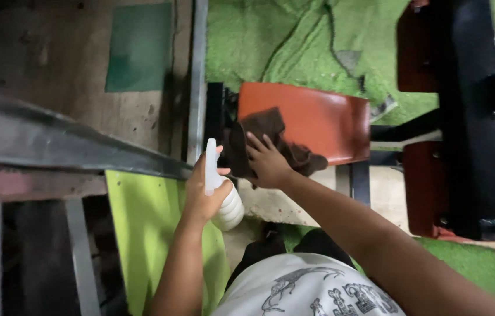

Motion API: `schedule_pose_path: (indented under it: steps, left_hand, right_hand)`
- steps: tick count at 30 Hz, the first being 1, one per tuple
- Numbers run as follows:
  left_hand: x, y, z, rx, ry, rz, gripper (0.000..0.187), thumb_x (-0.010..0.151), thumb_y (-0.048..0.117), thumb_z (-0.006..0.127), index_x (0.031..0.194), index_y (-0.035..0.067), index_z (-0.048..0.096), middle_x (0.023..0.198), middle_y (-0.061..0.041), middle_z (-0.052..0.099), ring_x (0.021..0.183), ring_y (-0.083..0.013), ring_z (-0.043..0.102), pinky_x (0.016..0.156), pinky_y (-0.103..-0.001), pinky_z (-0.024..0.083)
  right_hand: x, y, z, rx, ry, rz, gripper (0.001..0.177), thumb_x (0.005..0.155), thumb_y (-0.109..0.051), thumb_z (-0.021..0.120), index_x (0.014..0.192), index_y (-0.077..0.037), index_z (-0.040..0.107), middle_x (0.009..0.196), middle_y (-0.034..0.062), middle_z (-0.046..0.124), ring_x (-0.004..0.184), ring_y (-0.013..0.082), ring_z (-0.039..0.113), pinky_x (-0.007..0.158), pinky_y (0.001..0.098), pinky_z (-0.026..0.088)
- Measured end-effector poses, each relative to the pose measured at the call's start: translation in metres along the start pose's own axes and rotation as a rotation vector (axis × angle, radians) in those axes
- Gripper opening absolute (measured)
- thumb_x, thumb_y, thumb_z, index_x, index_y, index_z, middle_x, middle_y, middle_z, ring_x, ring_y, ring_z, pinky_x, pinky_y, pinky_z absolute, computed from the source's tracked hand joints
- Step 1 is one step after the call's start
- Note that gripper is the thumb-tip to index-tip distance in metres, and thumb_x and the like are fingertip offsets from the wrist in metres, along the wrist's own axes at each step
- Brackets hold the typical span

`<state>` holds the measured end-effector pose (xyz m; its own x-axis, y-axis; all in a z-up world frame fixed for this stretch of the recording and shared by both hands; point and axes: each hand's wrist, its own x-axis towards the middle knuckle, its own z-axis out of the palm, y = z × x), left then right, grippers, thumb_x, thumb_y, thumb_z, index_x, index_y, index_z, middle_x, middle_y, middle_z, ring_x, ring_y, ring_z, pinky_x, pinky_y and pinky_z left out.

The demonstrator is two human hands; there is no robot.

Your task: Cleaning various gym equipment using a spray bottle and a cloth.

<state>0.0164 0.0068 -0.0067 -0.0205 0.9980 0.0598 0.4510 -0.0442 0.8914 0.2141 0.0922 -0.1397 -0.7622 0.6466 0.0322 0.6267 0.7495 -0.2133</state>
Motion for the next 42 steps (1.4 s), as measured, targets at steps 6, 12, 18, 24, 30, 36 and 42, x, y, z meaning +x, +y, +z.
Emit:
schedule_pose_path:
  steps: [6, 12, 18, 24, 30, 36, 42]
  left_hand:
    - [-0.008, -0.004, 0.022, -0.08, -0.095, 0.078, 0.078, 0.075, 0.0, 0.065, 0.15, 0.005, 0.043, 0.145, -0.013, 0.059, 0.099, -0.0213, 0.076, 0.081, -0.034, 0.06]
    - [-0.023, -0.002, 0.046, -0.083, -0.211, 0.07, 0.077, 0.074, 0.0, 0.066, 0.148, 0.006, 0.048, 0.142, -0.015, 0.06, 0.101, -0.0222, 0.076, 0.088, -0.036, 0.058]
    - [-0.018, 0.016, 0.079, -0.146, -0.318, 0.091, 0.076, 0.074, 0.0, 0.067, 0.147, 0.006, 0.047, 0.143, -0.015, 0.059, 0.102, -0.0227, 0.075, 0.087, -0.035, 0.058]
    - [-0.006, 0.041, 0.108, -0.22, -0.355, 0.169, 0.078, 0.075, 0.0, 0.066, 0.149, 0.006, 0.045, 0.145, -0.015, 0.057, 0.103, -0.023, 0.075, 0.082, -0.035, 0.06]
    - [-0.007, 0.089, 0.143, -0.256, -0.374, 0.293, 0.081, 0.074, 0.0, 0.067, 0.151, 0.006, 0.042, 0.145, -0.013, 0.059, 0.1, -0.0213, 0.075, 0.08, -0.033, 0.06]
    - [-0.024, 0.151, 0.158, -0.246, -0.439, 0.392, 0.078, 0.076, 0.0, 0.067, 0.151, 0.007, 0.046, 0.144, -0.011, 0.061, 0.104, -0.0205, 0.076, 0.086, -0.034, 0.06]
    - [-0.04, 0.198, 0.156, -0.34, -0.571, 0.461, 0.082, 0.079, -0.002, 0.066, 0.155, 0.006, 0.038, 0.149, -0.01, 0.058, 0.11, -0.0203, 0.073, 0.092, -0.034, 0.058]
  right_hand:
    - [-0.105, 0.035, 0.011, 0.109, -0.206, 0.348, 0.044, 0.077, -0.044, 0.073, 0.101, -0.007, 0.076, 0.153, 0.0223, 0.04, 0.154, 0.0364, 0.018, 0.123, 0.0576, 0.017]
    - [-0.165, 0.077, 0.084, -0.049, 0.533, 0.611, 0.061, 0.069, -0.02, 0.072, 0.128, -0.003, 0.066, 0.143, 0.0362, 0.049, 0.136, 0.0533, 0.038, 0.109, 0.0618, 0.027]
    - [-0.178, 0.06, 0.002, 0.311, 0.797, 0.884, 0.04, 0.084, -0.002, 0.063, 0.124, 0.0, 0.063, 0.122, 0.0287, 0.065, 0.111, 0.0481, 0.061, 0.097, 0.0471, 0.051]
    - [-0.248, -0.051, -0.247, 0.39, 0.923, 0.641, 0.054, 0.082, 0.001, 0.057, 0.135, -0.001, 0.06, 0.133, 0.0209, 0.065, 0.131, 0.0339, 0.062, 0.114, 0.0386, 0.045]
    - [-0.371, -0.066, -0.303, 0.363, 1.353, 0.513, 0.056, 0.101, -0.012, 0.06, 0.155, 0.0, 0.048, 0.15, 0.0128, 0.052, 0.143, 0.0276, 0.051, 0.128, 0.0366, 0.039]
    - [-0.43, -0.004, -0.313, 0.605, 1.339, 0.471, 0.067, 0.099, -0.036, 0.061, 0.152, 0.002, 0.044, 0.134, 0.0132, 0.058, 0.118, 0.0256, 0.06, 0.1, 0.0377, 0.051]
    - [-0.431, 0.088, -0.174, 0.246, -0.014, 0.764, 0.024, 0.069, -0.022, 0.069, 0.088, -0.011, 0.079, 0.085, 0.0057, 0.074, 0.066, 0.0139, 0.074, 0.054, 0.0306, 0.058]
